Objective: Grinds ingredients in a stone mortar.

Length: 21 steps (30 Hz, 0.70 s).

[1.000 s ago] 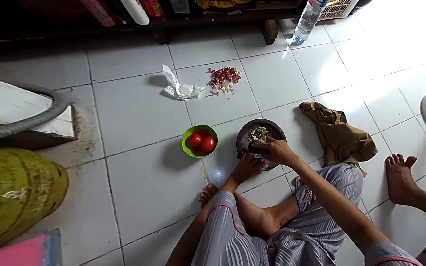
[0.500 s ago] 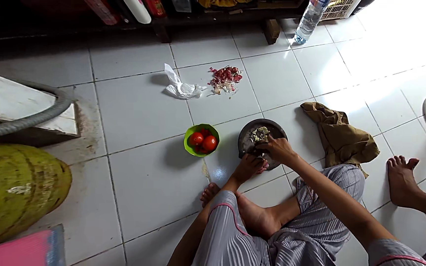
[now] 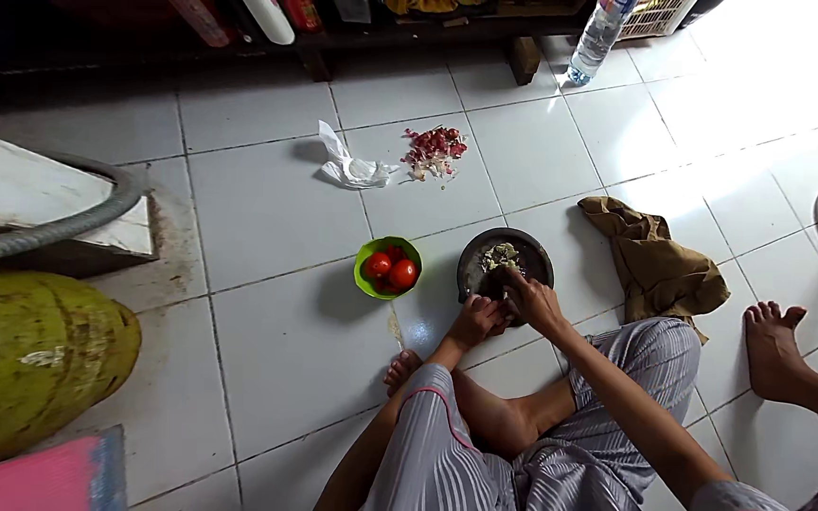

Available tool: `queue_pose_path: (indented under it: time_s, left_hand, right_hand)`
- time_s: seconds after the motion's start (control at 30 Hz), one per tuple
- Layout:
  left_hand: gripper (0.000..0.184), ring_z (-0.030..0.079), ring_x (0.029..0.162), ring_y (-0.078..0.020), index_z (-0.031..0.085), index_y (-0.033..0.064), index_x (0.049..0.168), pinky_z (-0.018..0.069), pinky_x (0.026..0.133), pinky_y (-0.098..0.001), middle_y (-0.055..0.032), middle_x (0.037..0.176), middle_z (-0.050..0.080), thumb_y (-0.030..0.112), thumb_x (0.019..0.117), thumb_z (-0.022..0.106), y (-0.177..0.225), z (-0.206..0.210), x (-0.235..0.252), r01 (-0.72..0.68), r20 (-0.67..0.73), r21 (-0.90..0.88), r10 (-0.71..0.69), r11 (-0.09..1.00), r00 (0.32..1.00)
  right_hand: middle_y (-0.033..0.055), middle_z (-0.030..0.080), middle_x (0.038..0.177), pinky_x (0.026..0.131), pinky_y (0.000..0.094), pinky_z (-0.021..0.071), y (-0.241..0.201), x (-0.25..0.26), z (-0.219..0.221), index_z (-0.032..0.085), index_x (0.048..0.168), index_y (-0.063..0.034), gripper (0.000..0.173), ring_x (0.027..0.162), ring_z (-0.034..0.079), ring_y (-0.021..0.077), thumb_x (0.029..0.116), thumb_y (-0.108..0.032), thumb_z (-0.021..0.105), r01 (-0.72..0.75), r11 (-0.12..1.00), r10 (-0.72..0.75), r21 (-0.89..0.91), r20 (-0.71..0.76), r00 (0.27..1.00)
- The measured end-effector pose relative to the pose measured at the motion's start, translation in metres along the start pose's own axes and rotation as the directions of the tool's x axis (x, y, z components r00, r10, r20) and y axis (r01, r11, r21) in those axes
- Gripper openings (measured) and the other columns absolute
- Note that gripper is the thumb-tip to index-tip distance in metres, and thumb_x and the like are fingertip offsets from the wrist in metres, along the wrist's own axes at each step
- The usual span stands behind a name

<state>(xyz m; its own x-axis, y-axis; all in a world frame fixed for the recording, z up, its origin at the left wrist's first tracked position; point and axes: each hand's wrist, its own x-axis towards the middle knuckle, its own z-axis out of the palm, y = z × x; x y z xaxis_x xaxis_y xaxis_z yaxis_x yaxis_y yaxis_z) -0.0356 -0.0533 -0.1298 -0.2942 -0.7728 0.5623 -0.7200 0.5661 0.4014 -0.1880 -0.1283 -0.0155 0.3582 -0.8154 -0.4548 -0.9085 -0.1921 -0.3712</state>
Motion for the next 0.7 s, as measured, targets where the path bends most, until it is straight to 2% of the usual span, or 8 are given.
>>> queue_pose_path:
  time_s: [0.07, 0.17, 0.3, 0.37, 0.47, 0.53, 0.6, 0.7]
  left_hand:
    - [0.026, 0.071, 0.088, -0.0325, 0.078, 0.0068, 0.102, 0.0528, 0.082, -0.0488, -0.0116, 0.103, 0.077, 0.026, 0.0942, 0.063, 0.003, -0.004, 0.0, 0.021, 0.046, -0.044, -0.019, 0.999, 0.999]
    - [0.026, 0.072, 0.092, -0.0359, 0.077, 0.0037, 0.101, 0.053, 0.084, -0.0535, -0.0145, 0.103, 0.076, 0.025, 0.0946, 0.063, 0.004, -0.009, 0.004, 0.05, 0.092, -0.07, -0.044, 0.996, 0.995]
    - [0.023, 0.071, 0.085, -0.0321, 0.077, 0.0067, 0.091, 0.0524, 0.081, -0.047, -0.0125, 0.096, 0.076, 0.026, 0.0914, 0.065, 0.001, -0.004, 0.004, 0.012, -0.002, -0.015, -0.012, 1.0, 1.0]
    - [0.025, 0.071, 0.088, -0.0327, 0.077, 0.0056, 0.097, 0.0528, 0.082, -0.0487, -0.0131, 0.101, 0.076, 0.026, 0.0943, 0.063, 0.003, -0.006, 0.004, 0.023, 0.047, -0.051, -0.021, 0.998, 0.999]
    - [0.028, 0.072, 0.092, -0.0347, 0.077, 0.004, 0.103, 0.0527, 0.085, -0.0517, -0.0146, 0.104, 0.075, 0.026, 0.096, 0.061, 0.005, -0.006, 0.002, 0.052, 0.076, -0.062, -0.047, 0.997, 0.996]
    - [0.025, 0.071, 0.088, -0.0337, 0.078, 0.0048, 0.097, 0.0531, 0.084, -0.0494, -0.0138, 0.099, 0.076, 0.026, 0.093, 0.064, 0.005, -0.001, -0.002, 0.036, 0.024, -0.022, -0.035, 0.999, 0.999]
    - [0.025, 0.071, 0.087, -0.0329, 0.078, 0.0059, 0.096, 0.0535, 0.083, -0.0482, -0.013, 0.098, 0.076, 0.026, 0.0927, 0.064, 0.0, 0.0, 0.001, 0.017, 0.009, -0.017, -0.017, 1.0, 1.0]
    - [0.027, 0.072, 0.091, -0.0352, 0.076, 0.0039, 0.101, 0.0538, 0.084, -0.0516, -0.015, 0.103, 0.075, 0.026, 0.0967, 0.061, 0.006, -0.009, 0.004, 0.05, 0.073, -0.072, -0.045, 0.996, 0.996]
  right_hand:
    - [0.0279, 0.071, 0.108, 0.09, 0.06, 0.0514, -0.009, -0.005, -0.012, 0.046, 0.157, -0.0168, 0.05, 0.101, 0.068, 0.0472, 0.1098, -0.033, 0.048, -0.017, 0.999, 0.02, 0.051, -0.045, 0.999]
    - [0.0286, 0.07, 0.101, 0.08, 0.0582, 0.0545, -0.012, -0.006, 0.004, 0.048, 0.155, -0.015, 0.05, 0.088, 0.07, 0.0466, 0.108, -0.031, 0.05, 0.041, 0.996, -0.023, 0.078, -0.215, 0.976]
    - [0.0268, 0.071, 0.113, 0.093, 0.0608, 0.0506, -0.011, 0.004, -0.001, 0.047, 0.156, -0.0184, 0.049, 0.106, 0.068, 0.0466, 0.11, -0.036, 0.045, -0.022, 0.998, 0.021, 0.058, 0.014, 1.0]
    - [0.0253, 0.073, 0.108, 0.094, 0.0603, 0.0503, -0.013, 0.0, -0.016, 0.051, 0.153, -0.0171, 0.047, 0.105, 0.069, 0.0456, 0.1093, -0.034, 0.049, -0.04, 0.99, 0.048, 0.138, -0.053, 0.997]
    - [0.0265, 0.071, 0.101, 0.084, 0.0588, 0.0532, -0.009, -0.003, -0.002, 0.051, 0.154, -0.0152, 0.048, 0.092, 0.069, 0.0458, 0.108, -0.03, 0.052, 0.01, 0.988, 0.026, 0.153, -0.232, 0.972]
    - [0.0291, 0.07, 0.108, 0.086, 0.0611, 0.0531, -0.001, 0.003, 0.012, 0.046, 0.156, -0.0172, 0.05, 0.097, 0.069, 0.0482, 0.1087, -0.033, 0.048, 0.016, 0.998, -0.01, 0.059, -0.106, 0.994]
    - [0.0266, 0.071, 0.115, 0.094, 0.0615, 0.0502, -0.001, 0.011, -0.006, 0.046, 0.156, -0.0193, 0.05, 0.107, 0.068, 0.0468, 0.1097, -0.036, 0.047, -0.003, 0.997, 0.002, 0.075, 0.012, 1.0]
    - [0.0258, 0.073, 0.103, 0.089, 0.0617, 0.0516, -0.003, 0.005, -0.023, 0.054, 0.151, -0.0154, 0.046, 0.098, 0.07, 0.0466, 0.1079, -0.031, 0.054, -0.007, 0.984, 0.035, 0.177, -0.151, 0.988]
